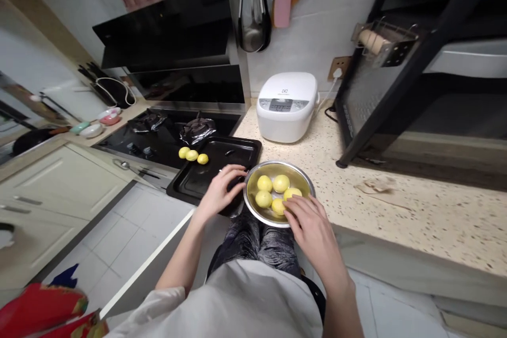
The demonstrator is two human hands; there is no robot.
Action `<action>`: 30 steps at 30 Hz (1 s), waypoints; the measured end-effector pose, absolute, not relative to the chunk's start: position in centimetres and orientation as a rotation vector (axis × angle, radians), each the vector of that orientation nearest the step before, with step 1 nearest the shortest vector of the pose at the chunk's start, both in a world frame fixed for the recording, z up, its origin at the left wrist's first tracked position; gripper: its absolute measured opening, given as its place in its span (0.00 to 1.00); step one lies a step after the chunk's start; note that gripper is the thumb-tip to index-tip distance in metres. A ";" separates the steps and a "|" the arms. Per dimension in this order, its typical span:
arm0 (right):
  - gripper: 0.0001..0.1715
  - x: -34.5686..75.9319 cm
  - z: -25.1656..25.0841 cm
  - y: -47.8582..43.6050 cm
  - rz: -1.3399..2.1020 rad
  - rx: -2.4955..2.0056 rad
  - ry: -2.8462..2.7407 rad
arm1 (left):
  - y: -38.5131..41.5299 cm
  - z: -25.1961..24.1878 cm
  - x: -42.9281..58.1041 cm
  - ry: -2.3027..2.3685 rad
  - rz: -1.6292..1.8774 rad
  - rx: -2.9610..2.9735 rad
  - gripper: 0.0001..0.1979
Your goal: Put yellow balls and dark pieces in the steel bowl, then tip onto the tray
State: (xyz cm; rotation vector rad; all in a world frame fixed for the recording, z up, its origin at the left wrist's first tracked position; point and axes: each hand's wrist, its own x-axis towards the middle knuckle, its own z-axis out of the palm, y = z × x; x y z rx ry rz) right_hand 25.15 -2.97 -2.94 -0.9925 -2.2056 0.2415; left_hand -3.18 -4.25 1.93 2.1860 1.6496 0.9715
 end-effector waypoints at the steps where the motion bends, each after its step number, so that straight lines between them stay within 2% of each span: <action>1: 0.16 25.2 -3.1 -3.1 0.234 -0.985 -2.195 | -4.0 2.0 -4.6 1.770 0.998 2.184 0.11; 3: 0.15 25.1 -3.3 -3.4 0.221 -0.976 -2.179 | -3.3 1.9 -7.5 2.037 0.944 2.177 0.14; 7: 0.15 25.1 -3.2 -3.6 0.190 -0.970 -2.170 | -1.3 0.7 -12.1 2.504 0.507 2.152 0.19; 11: 0.14 25.2 -3.1 -3.7 0.172 -0.981 -2.156 | 0.2 -0.2 -14.4 2.563 0.163 2.214 0.23; 16: 0.14 25.3 -3.0 -4.0 0.208 -1.024 -2.146 | 1.3 -0.2 -15.8 2.522 0.030 2.247 0.29; 25: 0.13 24.8 -2.5 -4.3 0.268 -1.047 -2.142 | 1.4 -1.1 -15.1 2.334 0.163 2.324 0.23; 30: 0.14 24.3 -2.6 -4.4 0.276 -1.072 -2.132 | 0.5 -0.4 -13.6 2.080 0.583 2.359 0.20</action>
